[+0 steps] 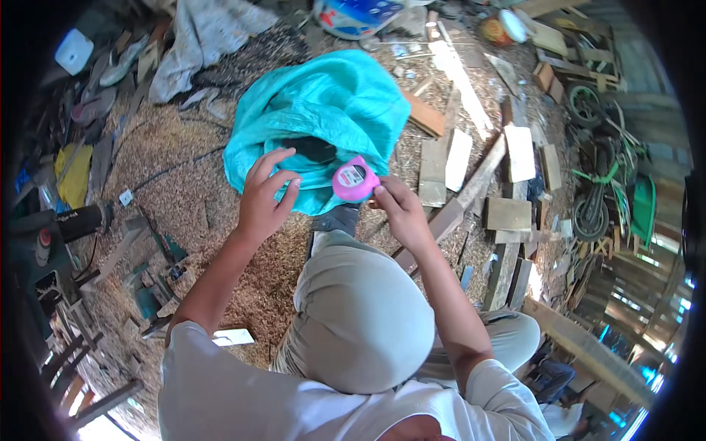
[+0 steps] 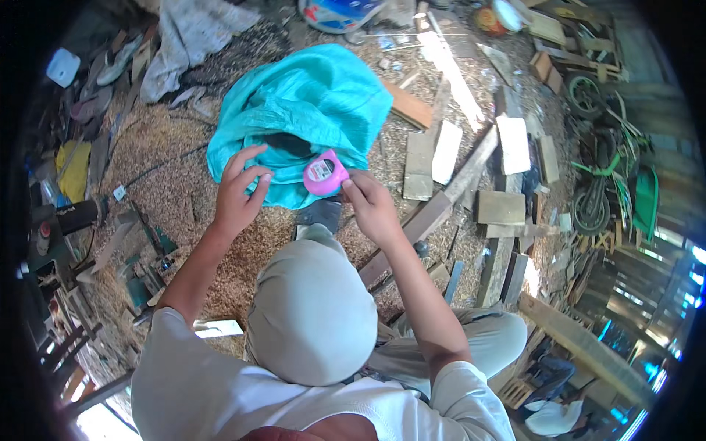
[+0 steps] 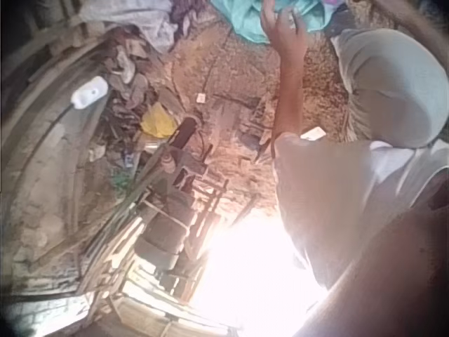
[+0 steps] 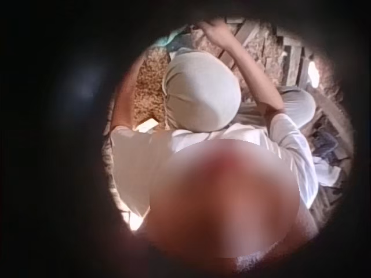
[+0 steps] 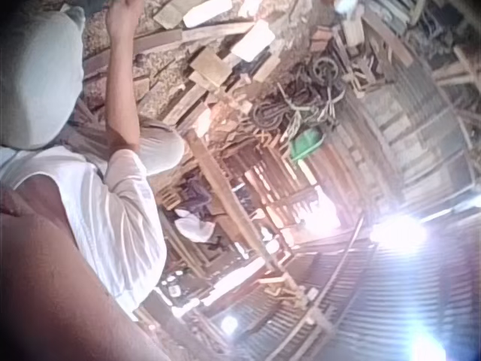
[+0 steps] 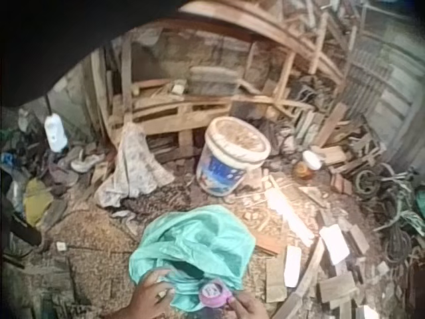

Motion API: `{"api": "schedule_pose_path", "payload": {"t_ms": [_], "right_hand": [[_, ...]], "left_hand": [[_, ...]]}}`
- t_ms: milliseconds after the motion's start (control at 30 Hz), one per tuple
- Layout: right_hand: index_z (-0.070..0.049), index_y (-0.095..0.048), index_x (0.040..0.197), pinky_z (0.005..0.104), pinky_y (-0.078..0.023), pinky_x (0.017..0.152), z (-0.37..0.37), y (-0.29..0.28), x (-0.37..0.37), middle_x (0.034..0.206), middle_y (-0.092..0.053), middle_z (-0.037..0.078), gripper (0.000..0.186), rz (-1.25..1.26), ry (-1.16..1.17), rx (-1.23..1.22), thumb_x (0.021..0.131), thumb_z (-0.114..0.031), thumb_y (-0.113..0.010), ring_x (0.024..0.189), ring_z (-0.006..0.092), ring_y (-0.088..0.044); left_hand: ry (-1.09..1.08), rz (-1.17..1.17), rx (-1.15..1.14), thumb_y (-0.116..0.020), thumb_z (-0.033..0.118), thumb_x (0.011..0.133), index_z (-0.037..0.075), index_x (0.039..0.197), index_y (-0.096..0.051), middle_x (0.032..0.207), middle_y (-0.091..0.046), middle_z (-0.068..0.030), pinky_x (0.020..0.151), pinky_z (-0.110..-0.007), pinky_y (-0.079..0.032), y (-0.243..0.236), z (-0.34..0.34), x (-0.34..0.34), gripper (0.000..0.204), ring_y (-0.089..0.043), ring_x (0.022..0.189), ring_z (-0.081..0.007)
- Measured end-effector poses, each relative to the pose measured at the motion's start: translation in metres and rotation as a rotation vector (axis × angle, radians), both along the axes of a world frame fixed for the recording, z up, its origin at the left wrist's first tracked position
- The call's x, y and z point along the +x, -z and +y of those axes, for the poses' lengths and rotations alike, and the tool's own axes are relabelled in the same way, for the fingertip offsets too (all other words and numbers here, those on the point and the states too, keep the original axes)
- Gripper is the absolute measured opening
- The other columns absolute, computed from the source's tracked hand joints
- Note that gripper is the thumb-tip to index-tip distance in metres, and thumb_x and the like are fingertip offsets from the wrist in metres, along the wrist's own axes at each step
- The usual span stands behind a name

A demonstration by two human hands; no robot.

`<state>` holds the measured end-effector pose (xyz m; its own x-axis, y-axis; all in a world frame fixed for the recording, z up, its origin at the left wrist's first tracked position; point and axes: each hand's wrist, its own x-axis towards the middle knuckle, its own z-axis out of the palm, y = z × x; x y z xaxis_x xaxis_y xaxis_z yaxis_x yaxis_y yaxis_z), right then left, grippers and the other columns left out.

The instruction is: Measuring a wood plank with a tape measure and marking it for cutting using a square and a marker.

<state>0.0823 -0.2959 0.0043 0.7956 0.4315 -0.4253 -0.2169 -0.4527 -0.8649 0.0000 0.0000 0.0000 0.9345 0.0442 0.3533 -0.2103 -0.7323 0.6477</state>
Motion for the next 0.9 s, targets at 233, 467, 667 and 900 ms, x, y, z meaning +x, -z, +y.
{"api": "schedule_pose_path", "payload": {"t_ms": [233, 467, 667, 900], "right_hand": [[0.011, -0.070, 0.118, 0.0333, -0.060, 0.092, -0.123, -0.162, -0.031, 0.128, -0.069, 0.015, 0.029, -0.356, 0.256, 0.171, 0.110, -0.014, -0.058, 0.105, 0.0183, -0.071], [0.008, -0.068, 0.131, 0.0393, -0.065, 0.089, -0.231, -0.296, -0.130, 0.093, -0.066, 0.003, 0.035, -0.361, 0.502, 0.584, 0.108, -0.016, -0.060, 0.086, 0.0118, -0.067], [-0.004, -0.062, 0.106, 0.0362, -0.067, 0.081, -0.291, -0.321, -0.211, 0.091, -0.066, 0.005, 0.014, -0.322, 0.903, 0.852, 0.108, -0.016, -0.057, 0.083, 0.0151, -0.072], [-0.006, -0.061, 0.128, 0.0319, -0.060, 0.081, -0.357, -0.261, -0.262, 0.119, -0.066, 0.007, 0.027, -0.341, 1.058, 0.889, 0.107, -0.023, -0.064, 0.097, 0.0132, -0.070]], "left_hand": [[0.399, -0.030, -0.309, -0.066, 0.013, 0.103, 0.002, 0.109, -0.076, 0.120, -0.073, -0.0122, 0.095, -0.038, -0.054, -0.130, -0.089, 0.059, 0.016, -0.070, 0.111, -0.0280], [1.215, 0.123, -0.301, -0.062, 0.031, 0.110, 0.009, 0.163, -0.046, 0.151, -0.060, -0.0109, 0.107, -0.038, -0.050, -0.299, -0.243, 0.082, 0.059, -0.064, 0.124, -0.0214], [1.398, 0.387, -0.463, -0.068, 0.022, 0.108, 0.003, 0.132, -0.061, 0.115, -0.064, -0.0009, 0.097, -0.030, -0.052, -0.346, -0.376, 0.040, 0.031, -0.062, 0.110, -0.0097], [1.249, 0.656, -0.414, -0.071, 0.033, 0.106, 0.004, 0.120, -0.063, 0.109, -0.066, 0.0000, 0.088, -0.027, -0.055, -0.298, -0.479, -0.008, 0.033, -0.065, 0.098, -0.0079]]}}
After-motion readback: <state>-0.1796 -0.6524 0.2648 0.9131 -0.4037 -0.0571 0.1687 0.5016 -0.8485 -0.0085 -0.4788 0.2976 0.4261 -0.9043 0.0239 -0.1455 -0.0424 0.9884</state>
